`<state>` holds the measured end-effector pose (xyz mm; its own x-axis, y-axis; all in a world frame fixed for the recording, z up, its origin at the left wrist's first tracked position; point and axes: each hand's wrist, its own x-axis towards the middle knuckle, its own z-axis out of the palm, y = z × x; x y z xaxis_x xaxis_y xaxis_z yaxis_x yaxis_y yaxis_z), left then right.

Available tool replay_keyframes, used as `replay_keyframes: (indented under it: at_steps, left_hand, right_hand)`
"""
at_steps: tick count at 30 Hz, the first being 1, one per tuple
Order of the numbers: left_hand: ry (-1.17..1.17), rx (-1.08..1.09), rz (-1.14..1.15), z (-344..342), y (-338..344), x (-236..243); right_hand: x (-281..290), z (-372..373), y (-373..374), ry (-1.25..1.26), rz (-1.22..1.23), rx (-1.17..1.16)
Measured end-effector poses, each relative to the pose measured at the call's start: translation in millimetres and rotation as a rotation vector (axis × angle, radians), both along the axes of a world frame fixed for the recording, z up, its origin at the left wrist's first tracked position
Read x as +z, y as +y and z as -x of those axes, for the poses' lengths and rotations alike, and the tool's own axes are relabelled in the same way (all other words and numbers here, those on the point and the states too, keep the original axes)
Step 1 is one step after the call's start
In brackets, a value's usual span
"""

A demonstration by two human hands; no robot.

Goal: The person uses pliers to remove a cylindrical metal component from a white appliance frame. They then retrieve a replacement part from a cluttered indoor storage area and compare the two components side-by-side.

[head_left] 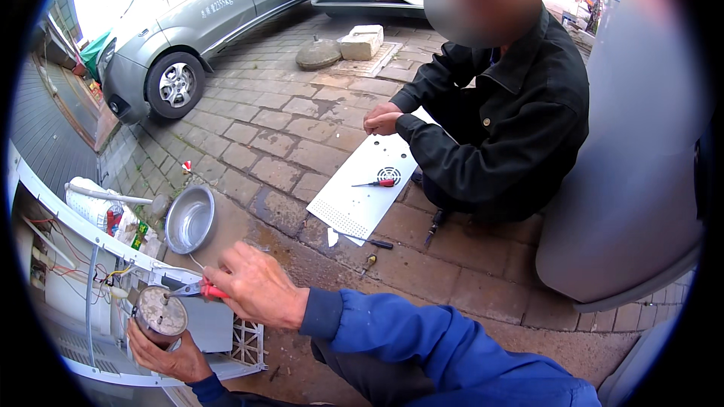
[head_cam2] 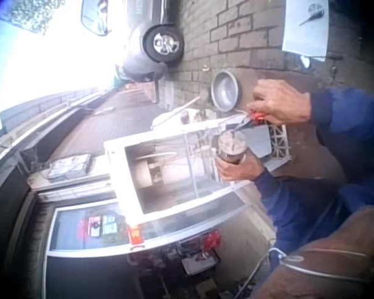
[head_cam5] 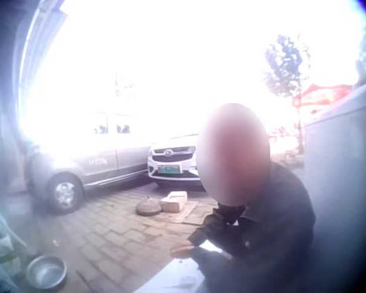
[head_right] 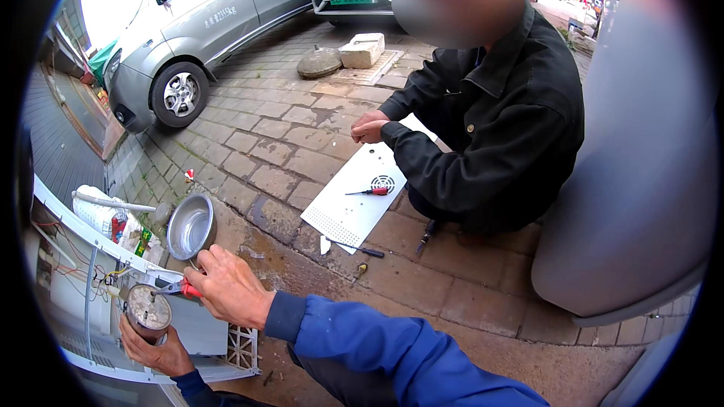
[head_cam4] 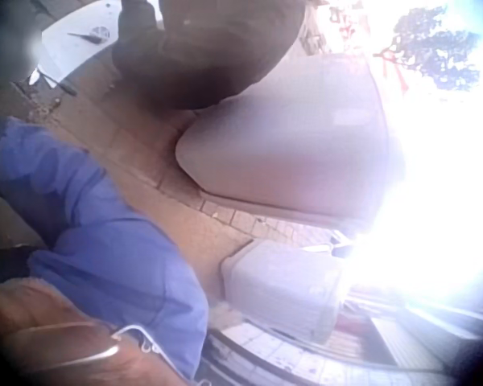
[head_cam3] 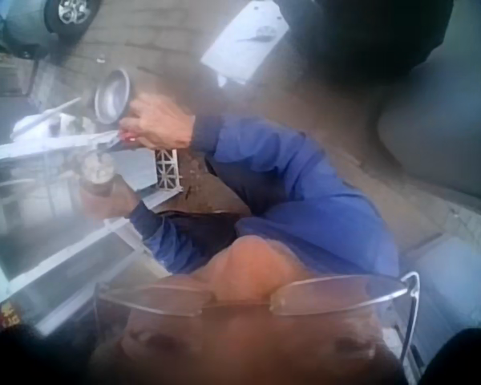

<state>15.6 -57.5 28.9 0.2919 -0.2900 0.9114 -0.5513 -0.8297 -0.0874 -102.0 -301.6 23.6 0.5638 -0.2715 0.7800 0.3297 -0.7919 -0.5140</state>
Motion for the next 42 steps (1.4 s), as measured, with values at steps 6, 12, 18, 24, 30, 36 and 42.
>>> replay_keyframes:
  at_steps: [6,12,18,24,30,36,42]
  left_hand:
    - [0.0,-0.008,0.005,5.6,-1.6,1.6]
    - [0.127,-0.109,0.279,8.2,-1.5,-0.1]
    - [0.692,-0.443,0.806,19.3,36.1,23.2]
    - [0.951,-0.922,1.41,20.5,80.0,15.8]
    - [1.105,-1.102,1.665,8.7,91.9,2.2]
    - [1.063,-1.117,1.605,3.8,104.3,-12.4]
    - [1.049,-1.227,1.617,4.6,109.5,-21.4]
  right_hand:
    - [1.1,3.7,-3.9,-0.011,-0.014,0.004]
    - [-2.9,7.7,-0.1,0.142,-0.127,0.035]
    - [-9.6,3.5,12.7,0.298,-0.357,0.203]
    - [2.5,-12.8,27.6,0.577,-0.601,0.543]
    - [19.8,-41.9,48.0,0.472,-0.448,0.669]
    - [48.7,-71.8,54.7,0.628,-0.089,0.566]
    - [37.3,-80.7,58.1,0.737,-0.208,0.622]
